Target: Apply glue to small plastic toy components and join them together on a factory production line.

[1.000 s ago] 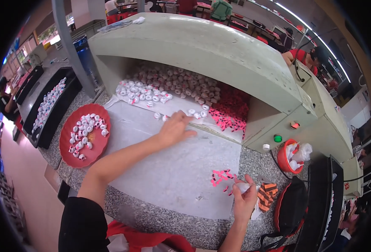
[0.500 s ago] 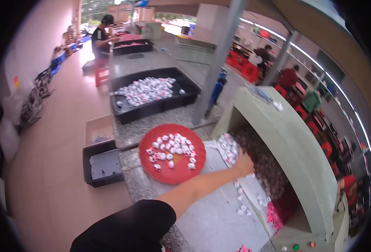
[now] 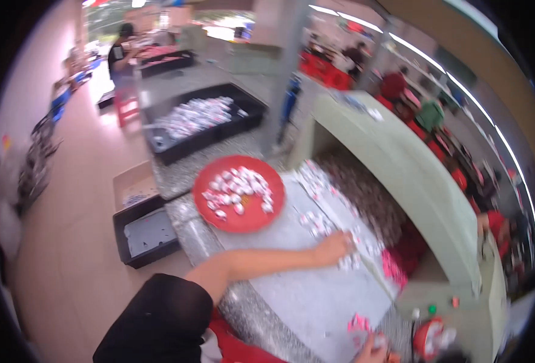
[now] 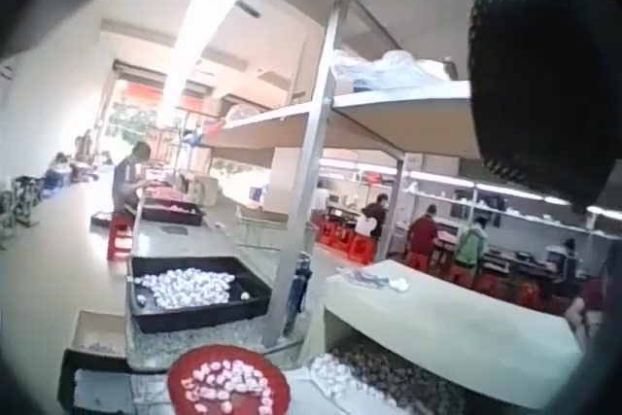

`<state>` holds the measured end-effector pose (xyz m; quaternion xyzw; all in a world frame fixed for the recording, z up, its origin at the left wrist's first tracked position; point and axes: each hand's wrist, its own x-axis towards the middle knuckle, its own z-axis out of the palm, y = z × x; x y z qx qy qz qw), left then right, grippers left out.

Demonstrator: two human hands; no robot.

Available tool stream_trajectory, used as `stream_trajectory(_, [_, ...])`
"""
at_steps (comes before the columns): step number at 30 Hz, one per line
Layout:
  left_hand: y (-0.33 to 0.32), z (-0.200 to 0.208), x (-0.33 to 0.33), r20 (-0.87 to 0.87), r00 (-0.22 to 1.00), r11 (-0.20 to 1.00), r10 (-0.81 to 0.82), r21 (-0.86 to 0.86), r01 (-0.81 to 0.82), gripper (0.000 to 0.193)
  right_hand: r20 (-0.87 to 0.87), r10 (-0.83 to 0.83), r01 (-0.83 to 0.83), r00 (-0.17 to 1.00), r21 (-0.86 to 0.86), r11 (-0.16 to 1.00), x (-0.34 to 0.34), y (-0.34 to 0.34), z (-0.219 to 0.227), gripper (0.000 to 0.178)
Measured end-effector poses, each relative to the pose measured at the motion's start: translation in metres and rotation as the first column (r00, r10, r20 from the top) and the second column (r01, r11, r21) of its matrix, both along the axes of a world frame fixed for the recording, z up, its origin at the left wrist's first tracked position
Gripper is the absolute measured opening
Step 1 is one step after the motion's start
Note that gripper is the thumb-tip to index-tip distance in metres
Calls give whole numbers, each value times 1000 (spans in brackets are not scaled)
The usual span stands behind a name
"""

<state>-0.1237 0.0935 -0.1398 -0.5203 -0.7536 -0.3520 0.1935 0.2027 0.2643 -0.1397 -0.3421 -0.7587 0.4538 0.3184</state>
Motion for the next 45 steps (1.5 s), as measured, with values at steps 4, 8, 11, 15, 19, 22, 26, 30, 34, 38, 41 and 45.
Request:
stream_trajectory(4, [-39, 16, -19, 264, 964, 998, 28, 40, -41, 39, -76, 43, -49, 996, -76, 996, -37, -59, 41, 37])
stream_trajectory(8, [-68, 71, 39, 833, 548, 989, -78, 132, -60, 29, -232, 76, -100, 970, -95, 990, -33, -61, 39, 31])
stream_trajectory(11, [-91, 75, 86, 843, -181, 860, -506, 511, -22, 36, -276, 116, -173, 954, -194, 966, -27, -71, 54, 32])
stream_trajectory(15, [-108, 88, 126, 692, -478, 816, -541, 570, -98, 42, -281, 263, -337, 923, -260, 905, -34, -113, 102, 33])
stream_trajectory(19, [-108, 88, 129, 718, -371, 775, -590, 632, -9, 43, -357, 226, -360, 906, -374, 855, -52, -140, 126, 33])
stream_trajectory(22, [-100, 77, 127, 908, -5, 906, -418, 417, 77, 39, -354, 113, -252, 929, -378, 891, -69, -132, 113, 30])
stream_trajectory(26, [-104, 62, 126, 782, 591, 975, -197, 97, 198, 31, -311, -1, -118, 951, -363, 924, -46, -98, 77, 24])
stream_trajectory(30, [-111, 52, 129, 997, -33, 844, -69, 76, 531, 29, -321, -281, 203, 904, -256, 945, 11, -54, 67, 18])
stream_trajectory(34, [-91, 56, 142, 984, -146, 742, -103, 174, 648, 30, -154, -401, 349, 903, -280, 894, 50, -12, 62, 12])
stream_trajectory(38, [-70, 36, 173, 938, 189, 766, -290, 109, 633, 26, 128, -320, 334, 939, -108, 936, 29, 31, 66, 10])
stream_trajectory(41, [-72, 43, 190, 905, 272, 667, -328, 19, 745, 25, 403, -205, -16, 892, 481, 877, 21, 61, 55, 20])
stream_trajectory(45, [-76, 31, 193, 942, 122, 688, -312, 135, 713, 26, 648, -198, -365, 736, 626, 689, 22, 76, 52, 32])
